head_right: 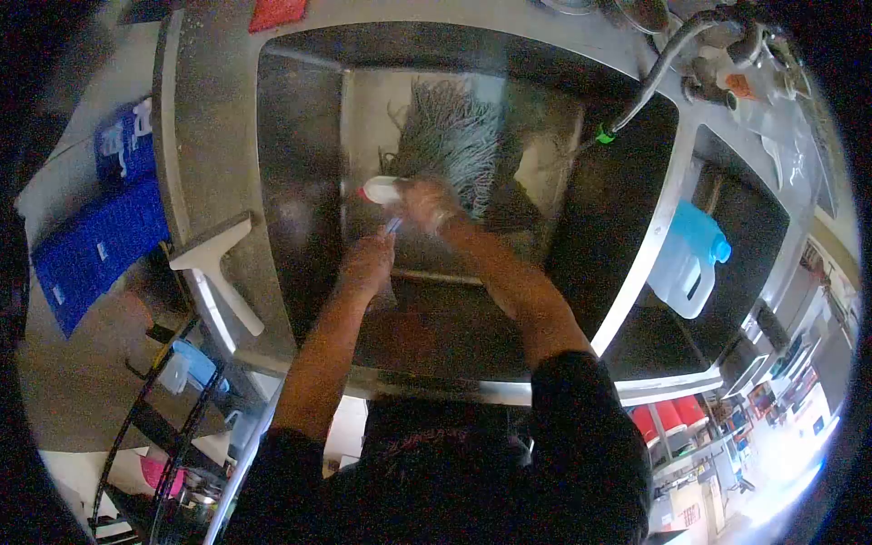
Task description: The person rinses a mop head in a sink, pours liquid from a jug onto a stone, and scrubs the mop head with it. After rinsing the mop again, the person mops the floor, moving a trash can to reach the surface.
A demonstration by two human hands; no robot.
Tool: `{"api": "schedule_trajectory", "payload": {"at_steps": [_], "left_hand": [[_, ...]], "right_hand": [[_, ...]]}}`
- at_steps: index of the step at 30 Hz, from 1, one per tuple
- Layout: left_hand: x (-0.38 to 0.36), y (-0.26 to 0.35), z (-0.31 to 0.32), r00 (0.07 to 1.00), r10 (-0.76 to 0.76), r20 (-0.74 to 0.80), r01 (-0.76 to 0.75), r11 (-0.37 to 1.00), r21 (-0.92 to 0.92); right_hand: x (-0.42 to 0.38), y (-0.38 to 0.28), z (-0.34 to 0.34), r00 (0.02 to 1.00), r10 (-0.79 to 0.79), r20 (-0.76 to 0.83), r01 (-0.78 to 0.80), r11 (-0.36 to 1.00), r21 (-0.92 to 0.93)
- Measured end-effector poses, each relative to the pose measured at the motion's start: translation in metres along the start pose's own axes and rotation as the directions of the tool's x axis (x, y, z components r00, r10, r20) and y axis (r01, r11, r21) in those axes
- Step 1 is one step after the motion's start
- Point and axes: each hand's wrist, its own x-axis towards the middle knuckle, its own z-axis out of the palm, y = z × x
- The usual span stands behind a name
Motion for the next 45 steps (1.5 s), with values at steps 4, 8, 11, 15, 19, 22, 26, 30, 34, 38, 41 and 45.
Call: {"api": "schedule_trajectory", "payload": {"at_steps": [4, 8, 11, 15, 19, 22, 26, 30, 34, 38, 41, 45], "left_hand": [[0.005, -0.007, -0.006, 0.994, 0.038, -0.105, -0.049, 0.993, -0.103], [-0.006, 0.019, -0.035, 0.996, -0.055, 0.067, 0.060, 0.995, -0.077], [-0.011, 0.005, -0.017, 0.942, 0.217, -0.255, -0.264, 0.950, -0.167], [-0.008, -0.001, -0.009, 0.992, -0.051, 0.119, 0.072, 0.982, -0.174], [0.004, -0.006, 0.004, 1.000, 0.023, -0.009, -0.023, 1.000, -0.002], [0.001, -0.001, 0.001, 0.990, 0.115, -0.085, -0.111, 0.993, 0.051], [0.002, -0.001, -0.002, 0.995, 0.016, -0.099, -0.028, 0.993, -0.116], [0.001, 0.002, -0.009, 0.996, 0.036, -0.080, -0.043, 0.995, -0.095], [0.002, -0.006, 0.009, 0.998, -0.039, -0.059, 0.031, 0.990, -0.138], [-0.002, 0.006, -0.011, 0.998, -0.038, -0.047, 0.034, 0.996, -0.085], [-0.004, 0.010, -0.023, 0.999, -0.034, 0.017, 0.036, 0.992, -0.118], [0.008, -0.004, 0.006, 0.997, 0.049, -0.056, -0.053, 0.996, -0.072]], "right_hand": [[0.073, 0.099, 0.041, 0.998, 0.063, 0.007, -0.063, 0.996, 0.058], [0.060, 0.094, 0.039, 0.995, 0.102, 0.021, -0.102, 0.994, 0.043], [0.074, 0.101, 0.069, 0.991, 0.016, 0.130, -0.033, 0.991, 0.133], [0.074, 0.067, 0.110, 0.952, -0.109, 0.287, 0.012, 0.948, 0.319], [0.093, 0.065, 0.058, 0.982, -0.027, 0.189, -0.018, 0.972, 0.233], [0.088, 0.033, 0.050, 0.974, -0.061, 0.218, 0.035, 0.992, 0.120], [0.074, 0.055, 0.015, 0.948, 0.043, 0.316, -0.127, 0.960, 0.248], [0.082, 0.072, 0.027, 0.980, 0.083, 0.181, -0.102, 0.990, 0.099], [0.002, -0.005, 0.015, 0.916, -0.228, 0.330, 0.224, 0.973, 0.050], [0.022, 0.114, 0.099, 0.950, -0.056, 0.307, -0.018, 0.972, 0.233], [0.030, 0.173, 0.082, 0.971, -0.088, 0.222, 0.041, 0.977, 0.210], [-0.028, -0.023, 0.071, 0.987, -0.128, 0.102, 0.108, 0.977, 0.183]]}}
